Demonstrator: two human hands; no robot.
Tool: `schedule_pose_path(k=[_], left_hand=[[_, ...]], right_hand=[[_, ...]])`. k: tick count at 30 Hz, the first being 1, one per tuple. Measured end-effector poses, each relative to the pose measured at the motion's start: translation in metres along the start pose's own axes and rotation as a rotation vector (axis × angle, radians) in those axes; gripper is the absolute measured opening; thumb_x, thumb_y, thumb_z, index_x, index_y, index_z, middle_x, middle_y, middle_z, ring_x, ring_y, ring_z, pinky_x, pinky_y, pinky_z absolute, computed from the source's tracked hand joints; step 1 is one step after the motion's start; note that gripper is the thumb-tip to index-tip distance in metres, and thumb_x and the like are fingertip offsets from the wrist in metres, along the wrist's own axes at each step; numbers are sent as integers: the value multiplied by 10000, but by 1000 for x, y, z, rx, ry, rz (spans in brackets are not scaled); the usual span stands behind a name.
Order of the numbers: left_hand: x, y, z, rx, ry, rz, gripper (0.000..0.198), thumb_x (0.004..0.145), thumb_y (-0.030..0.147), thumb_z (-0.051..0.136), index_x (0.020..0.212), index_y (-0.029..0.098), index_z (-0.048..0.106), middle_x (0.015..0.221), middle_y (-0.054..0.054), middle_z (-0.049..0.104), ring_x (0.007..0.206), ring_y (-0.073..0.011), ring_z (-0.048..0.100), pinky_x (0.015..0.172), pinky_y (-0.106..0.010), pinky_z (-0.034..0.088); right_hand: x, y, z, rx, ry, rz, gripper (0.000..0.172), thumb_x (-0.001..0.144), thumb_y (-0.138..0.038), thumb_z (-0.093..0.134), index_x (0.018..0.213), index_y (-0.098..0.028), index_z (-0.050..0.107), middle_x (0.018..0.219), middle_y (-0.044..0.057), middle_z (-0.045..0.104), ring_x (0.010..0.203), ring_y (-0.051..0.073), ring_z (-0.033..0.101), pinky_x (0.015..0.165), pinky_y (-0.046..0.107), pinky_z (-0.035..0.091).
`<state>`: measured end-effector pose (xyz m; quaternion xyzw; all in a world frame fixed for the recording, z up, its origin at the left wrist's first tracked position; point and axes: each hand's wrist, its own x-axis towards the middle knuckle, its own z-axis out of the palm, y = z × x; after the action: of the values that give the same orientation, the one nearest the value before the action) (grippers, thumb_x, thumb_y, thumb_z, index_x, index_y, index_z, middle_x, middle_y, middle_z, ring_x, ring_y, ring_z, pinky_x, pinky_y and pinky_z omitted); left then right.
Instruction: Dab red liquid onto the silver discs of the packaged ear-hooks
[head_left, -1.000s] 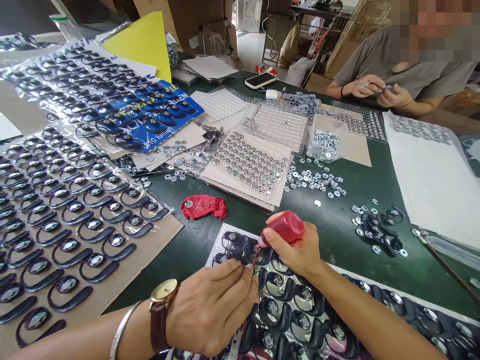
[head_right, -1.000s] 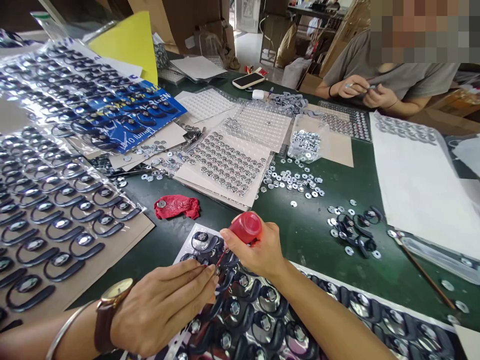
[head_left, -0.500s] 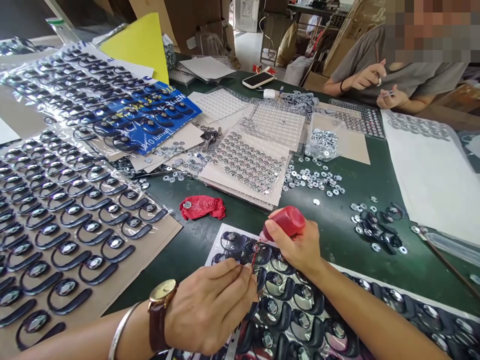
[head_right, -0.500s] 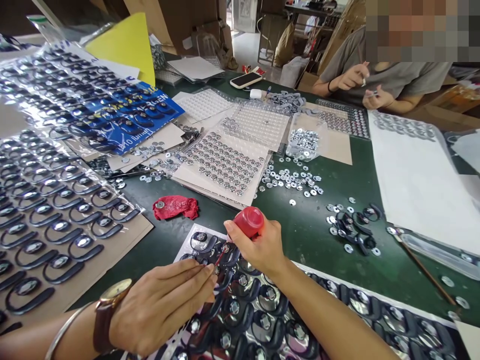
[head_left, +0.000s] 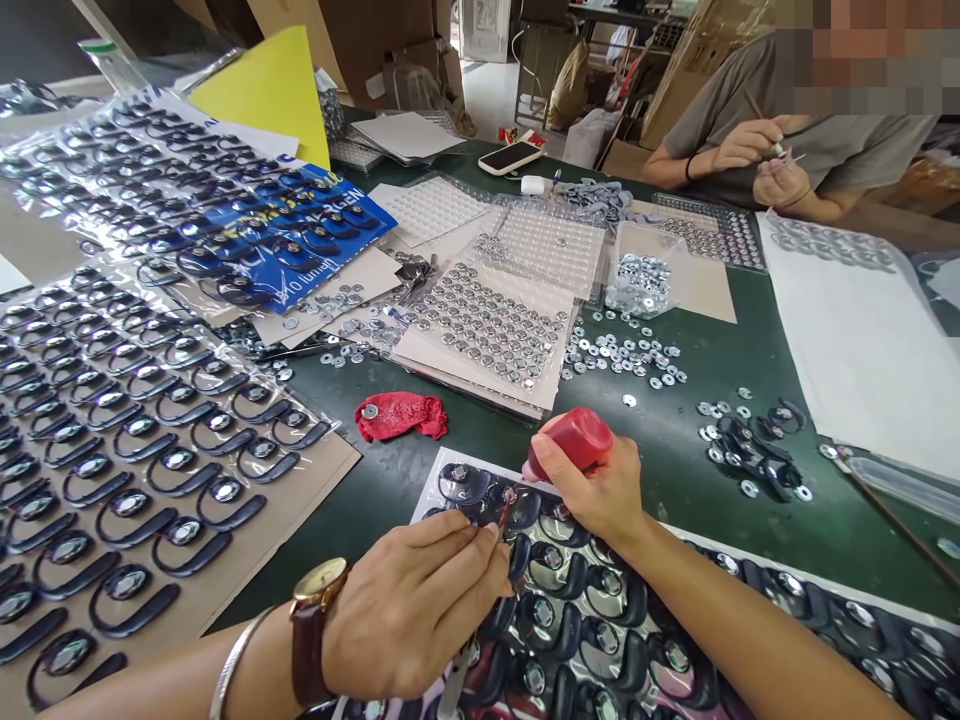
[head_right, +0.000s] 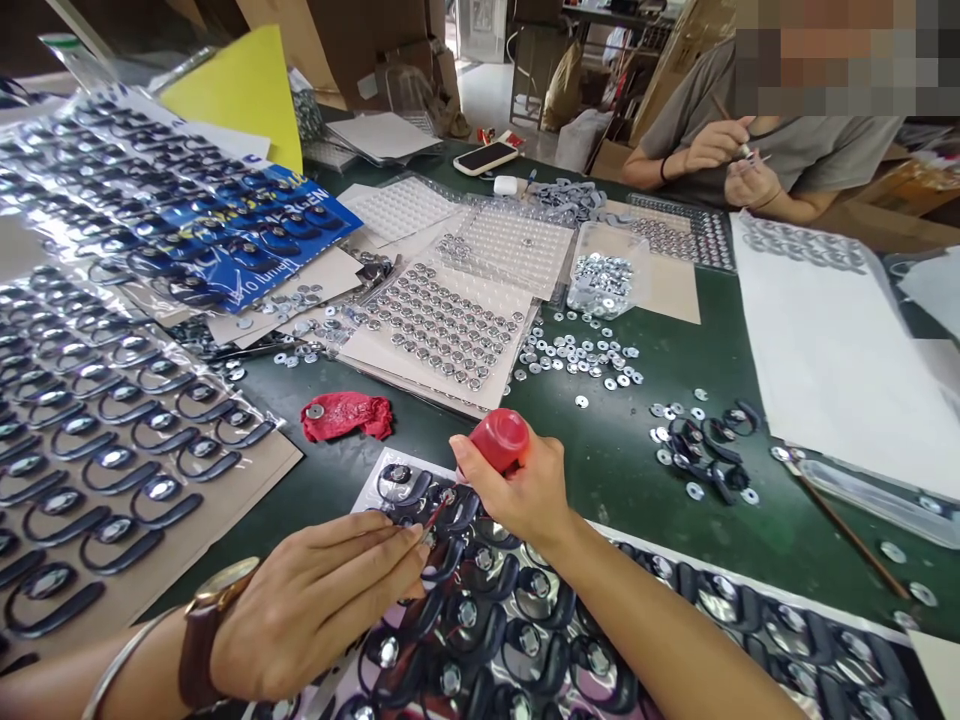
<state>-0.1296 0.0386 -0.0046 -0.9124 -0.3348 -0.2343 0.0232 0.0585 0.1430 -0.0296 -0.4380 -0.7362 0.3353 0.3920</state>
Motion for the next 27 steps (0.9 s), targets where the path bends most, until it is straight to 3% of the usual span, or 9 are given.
schedule_pose_path(k=[14,21,27], left_hand=[[6,-9,-6,-159,35,-93,309,928,111,337,1023,51,625,879,-105,704,745,-156,678,757,-311,581],[-1,-11,0,-278,110,-206,240,845,52,502,1059,102,599,934,-70,704,789,-141,665,774,-304,555],[1,-16,1,-437,167,-402,184,853,71,543,990,155,633,862,-40,707,735,-124,652,705,-269,537]], right_hand=[[3,-5,-5,16,-65,27,258,839,-368,586,654,-194,629,510,-18,666,449,120,593,531,255,498],[1,-5,-5,-13,-91,30,293,840,-391,578,628,-195,631,497,-11,647,454,124,581,540,263,506],[-2,-4,-2,16,-107,2,267,847,-388,573,667,-203,638,528,-20,665,465,118,583,547,262,502]])
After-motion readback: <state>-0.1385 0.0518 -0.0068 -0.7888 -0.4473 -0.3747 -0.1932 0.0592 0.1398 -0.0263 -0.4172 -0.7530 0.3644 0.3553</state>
